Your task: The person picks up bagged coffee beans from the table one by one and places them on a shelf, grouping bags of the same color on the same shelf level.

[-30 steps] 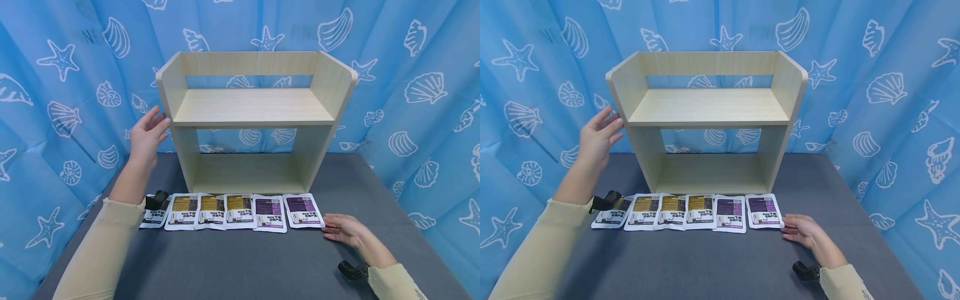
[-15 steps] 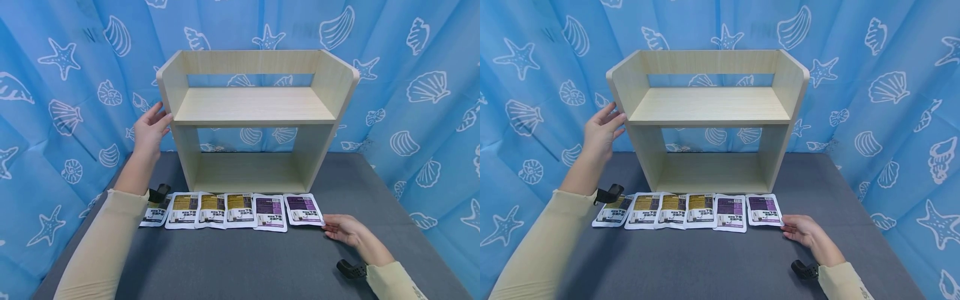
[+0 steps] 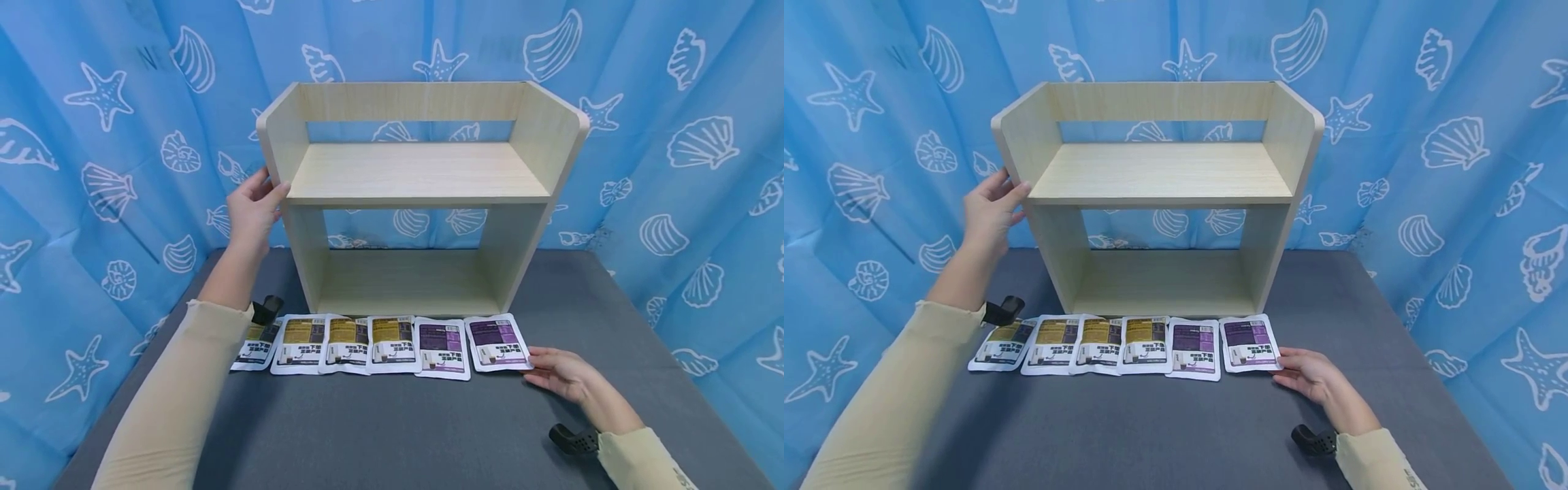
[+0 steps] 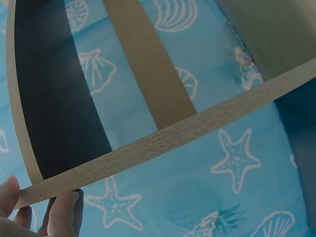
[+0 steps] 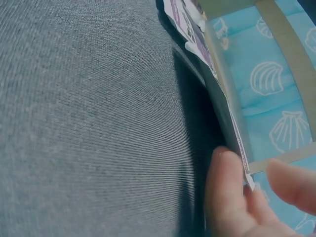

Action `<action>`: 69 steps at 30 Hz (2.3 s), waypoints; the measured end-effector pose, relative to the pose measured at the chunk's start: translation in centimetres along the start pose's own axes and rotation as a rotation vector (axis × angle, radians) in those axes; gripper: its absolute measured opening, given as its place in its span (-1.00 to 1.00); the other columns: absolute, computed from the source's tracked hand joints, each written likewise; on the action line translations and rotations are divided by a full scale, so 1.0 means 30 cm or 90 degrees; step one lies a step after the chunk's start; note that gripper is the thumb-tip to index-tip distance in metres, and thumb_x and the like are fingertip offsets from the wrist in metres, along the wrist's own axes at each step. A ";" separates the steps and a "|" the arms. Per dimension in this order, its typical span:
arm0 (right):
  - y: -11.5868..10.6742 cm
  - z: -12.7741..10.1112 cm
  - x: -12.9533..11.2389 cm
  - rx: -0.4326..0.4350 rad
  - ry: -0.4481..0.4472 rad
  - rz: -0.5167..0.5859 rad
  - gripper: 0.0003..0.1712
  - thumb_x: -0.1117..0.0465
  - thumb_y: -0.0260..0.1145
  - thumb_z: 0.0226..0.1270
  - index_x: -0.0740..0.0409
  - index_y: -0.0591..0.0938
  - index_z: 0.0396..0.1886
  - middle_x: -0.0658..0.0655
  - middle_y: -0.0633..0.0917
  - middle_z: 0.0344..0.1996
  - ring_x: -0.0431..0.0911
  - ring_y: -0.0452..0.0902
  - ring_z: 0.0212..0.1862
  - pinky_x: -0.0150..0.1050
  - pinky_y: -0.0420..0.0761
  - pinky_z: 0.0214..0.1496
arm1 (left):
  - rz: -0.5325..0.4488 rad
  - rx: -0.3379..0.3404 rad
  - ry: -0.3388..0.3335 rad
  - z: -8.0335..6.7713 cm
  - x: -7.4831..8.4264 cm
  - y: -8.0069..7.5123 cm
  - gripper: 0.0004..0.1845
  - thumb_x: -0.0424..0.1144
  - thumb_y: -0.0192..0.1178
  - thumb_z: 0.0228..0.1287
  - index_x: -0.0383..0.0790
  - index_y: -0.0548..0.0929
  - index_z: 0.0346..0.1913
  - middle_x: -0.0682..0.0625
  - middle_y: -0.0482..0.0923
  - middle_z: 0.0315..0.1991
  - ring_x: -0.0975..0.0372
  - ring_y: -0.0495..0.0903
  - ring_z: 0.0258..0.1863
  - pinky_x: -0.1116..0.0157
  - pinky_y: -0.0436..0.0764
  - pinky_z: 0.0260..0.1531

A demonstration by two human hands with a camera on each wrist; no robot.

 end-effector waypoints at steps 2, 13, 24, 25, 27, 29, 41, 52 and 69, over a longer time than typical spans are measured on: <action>0.001 0.004 0.001 -0.004 0.001 0.018 -0.36 0.54 0.05 0.39 0.52 0.05 0.39 0.11 0.67 -0.36 -0.08 0.67 -0.26 -0.13 0.68 -0.08 | 0.004 0.003 -0.003 0.004 -0.002 0.001 -0.41 -0.17 0.27 0.32 -0.03 0.41 0.40 -0.07 0.42 0.32 0.13 0.43 0.27 0.05 0.40 0.24; 0.001 0.009 0.004 0.003 0.005 0.007 -0.26 0.55 0.04 0.39 0.55 -0.07 0.45 0.15 0.68 -0.36 -0.08 0.69 -0.26 -0.17 0.66 -0.07 | 0.010 0.020 -0.005 0.031 -0.008 0.008 -0.43 -0.19 0.30 0.28 -0.07 0.46 0.35 -0.10 0.47 0.27 0.11 0.49 0.22 0.05 0.47 0.16; 0.011 0.018 0.016 -0.006 -0.029 0.013 -0.37 0.60 0.03 0.36 0.63 0.06 0.37 0.13 0.71 -0.41 -0.11 0.70 -0.34 -0.24 0.69 -0.19 | 0.013 0.025 0.002 0.037 -0.009 -0.001 -0.45 -0.23 0.31 0.27 -0.10 0.48 0.33 -0.12 0.47 0.27 0.12 0.52 0.19 0.04 0.50 0.13; 0.010 0.017 0.016 -0.009 -0.029 0.017 -0.39 0.60 0.03 0.36 0.63 0.08 0.36 0.14 0.71 -0.41 -0.10 0.70 -0.33 -0.24 0.69 -0.19 | 0.015 0.026 0.000 0.038 -0.008 -0.002 -0.44 -0.23 0.32 0.27 -0.10 0.48 0.33 -0.11 0.47 0.27 0.11 0.51 0.20 0.04 0.50 0.13; 0.007 0.015 0.014 -0.011 -0.030 0.031 -0.46 0.60 0.04 0.36 0.59 0.19 0.31 0.14 0.71 -0.40 -0.09 0.70 -0.32 -0.23 0.69 -0.17 | 0.019 0.025 -0.003 0.038 -0.006 -0.004 -0.45 -0.21 0.32 0.27 -0.10 0.49 0.33 -0.11 0.46 0.28 0.11 0.51 0.20 0.04 0.49 0.13; 0.001 0.009 0.013 -0.006 -0.029 0.044 -0.54 0.60 0.05 0.35 0.52 0.31 0.24 0.15 0.72 -0.39 -0.08 0.70 -0.31 -0.22 0.69 -0.16 | 0.023 0.026 -0.005 0.037 -0.004 -0.002 -0.45 -0.21 0.31 0.27 -0.11 0.49 0.32 -0.11 0.47 0.27 0.11 0.51 0.20 0.05 0.50 0.13; -0.005 -0.051 -0.008 -0.002 -0.017 0.061 -0.22 0.48 0.14 0.40 0.43 -0.05 0.46 0.13 0.69 -0.28 -0.08 0.68 -0.19 -0.17 0.64 0.00 | 0.022 0.029 -0.013 0.043 -0.003 -0.003 -0.46 -0.21 0.32 0.26 -0.13 0.51 0.30 -0.12 0.47 0.27 0.10 0.51 0.19 0.04 0.49 0.12; 0.012 -0.071 -0.018 -0.017 -0.052 0.068 -0.72 0.49 0.11 0.42 0.13 0.70 -0.26 0.13 0.72 -0.33 -0.05 0.70 -0.24 -0.16 0.68 -0.10 | 0.033 0.029 -0.017 0.037 -0.003 -0.009 -0.46 -0.18 0.32 0.25 -0.14 0.52 0.30 -0.12 0.46 0.27 0.10 0.52 0.19 0.05 0.49 0.12; 0.067 -0.139 -0.081 -0.051 -0.084 0.107 -0.69 0.44 0.16 0.42 0.05 0.77 -0.33 0.14 0.74 -0.28 -0.03 0.72 -0.21 -0.17 0.66 -0.09 | 0.037 0.030 -0.015 0.034 -0.003 -0.016 -0.46 -0.18 0.32 0.26 -0.14 0.52 0.30 -0.11 0.44 0.29 0.09 0.50 0.21 0.05 0.49 0.12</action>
Point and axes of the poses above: each hand's wrist, its own z-axis towards the middle knuckle, its own y-axis out of the palm, x = y × z, the point moved 2 cm from there along z, towards the middle knuckle
